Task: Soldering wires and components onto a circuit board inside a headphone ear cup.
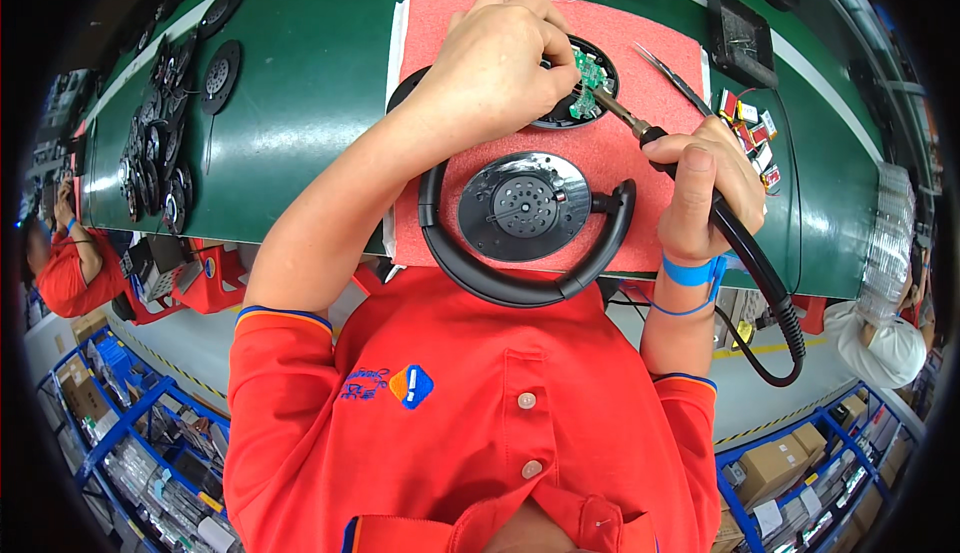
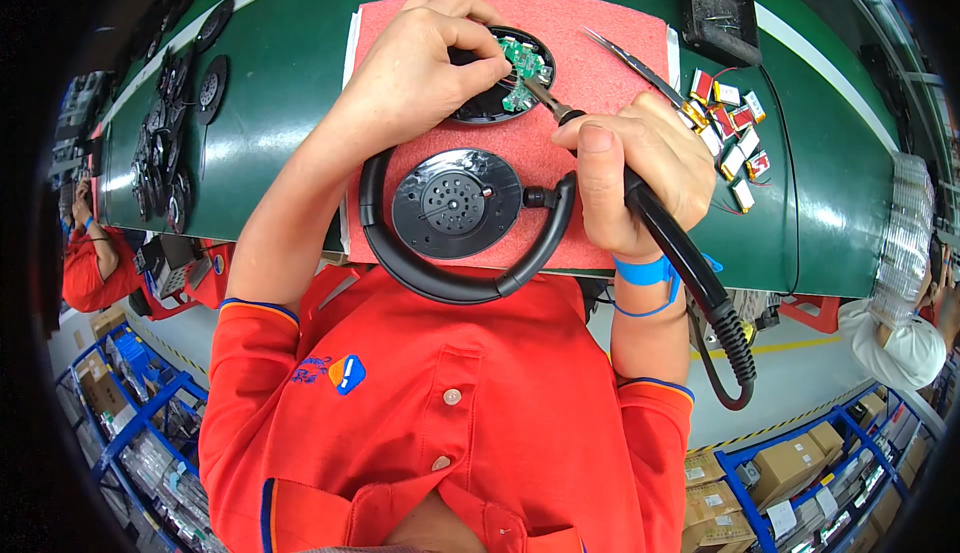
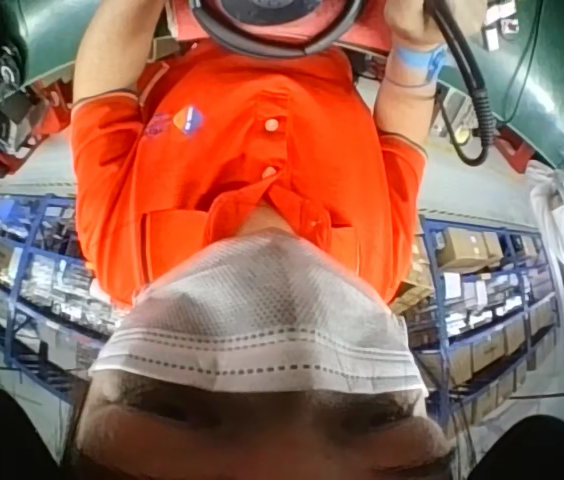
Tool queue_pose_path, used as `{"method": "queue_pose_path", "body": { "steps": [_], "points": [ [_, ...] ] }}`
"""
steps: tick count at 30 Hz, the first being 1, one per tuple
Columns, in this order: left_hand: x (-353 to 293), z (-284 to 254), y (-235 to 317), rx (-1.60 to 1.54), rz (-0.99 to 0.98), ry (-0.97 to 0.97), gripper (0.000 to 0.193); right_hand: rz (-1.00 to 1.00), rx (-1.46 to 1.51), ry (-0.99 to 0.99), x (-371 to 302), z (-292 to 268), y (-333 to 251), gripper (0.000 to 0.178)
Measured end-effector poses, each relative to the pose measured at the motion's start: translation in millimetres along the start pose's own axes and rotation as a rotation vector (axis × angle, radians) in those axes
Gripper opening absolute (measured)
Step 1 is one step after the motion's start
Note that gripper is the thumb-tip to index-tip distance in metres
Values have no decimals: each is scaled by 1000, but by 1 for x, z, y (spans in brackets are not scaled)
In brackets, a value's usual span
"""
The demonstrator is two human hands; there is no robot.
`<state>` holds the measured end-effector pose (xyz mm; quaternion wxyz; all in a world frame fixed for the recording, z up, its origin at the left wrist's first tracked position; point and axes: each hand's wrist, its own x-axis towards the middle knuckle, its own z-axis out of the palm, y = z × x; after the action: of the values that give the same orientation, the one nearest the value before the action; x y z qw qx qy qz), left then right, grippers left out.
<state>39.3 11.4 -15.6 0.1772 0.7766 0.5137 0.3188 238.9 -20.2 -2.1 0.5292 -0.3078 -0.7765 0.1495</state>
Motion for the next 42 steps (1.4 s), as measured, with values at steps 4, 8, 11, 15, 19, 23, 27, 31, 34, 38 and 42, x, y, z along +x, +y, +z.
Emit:
{"method": "queue_pose_path", "body": {
  "steps": [4,8,11,15,19,23,27,31,34,38,42],
  "points": [
    [0,-2,3,-9,-17,-29,11,17,-5,4,0,0,-1,32],
    [0,-1,3,-8,-11,-22,11,20,-10,10,-1,0,-2,32],
    [0,-1,3,-4,-5,-16,11,6,0,26,-1,-1,-1,32],
    [0,-2,3,5,-2,-17,10,11,2,31,-1,-1,0,32],
    [0,-1,2,4,1,-18,11,0,13,31,0,-2,3,18],
    [1,-1,2,4,8,-17,11,2,1,8,-1,-1,0,31],
    [0,-2,3,12,3,-13,11,12,-4,-21,1,-1,-2,31],
    [0,-1,3,4,-2,-8,11,13,8,20,-1,0,-1,32],
    [0,-1,3,10,14,-3,11,22,12,42,-1,-2,0,32],
    [0,-2,3,16,16,-8,11,21,2,50,-1,-1,-1,32],
    [1,0,-1,23,61,1,12,28,-9,30,0,-1,-1,31]
  ]
}}
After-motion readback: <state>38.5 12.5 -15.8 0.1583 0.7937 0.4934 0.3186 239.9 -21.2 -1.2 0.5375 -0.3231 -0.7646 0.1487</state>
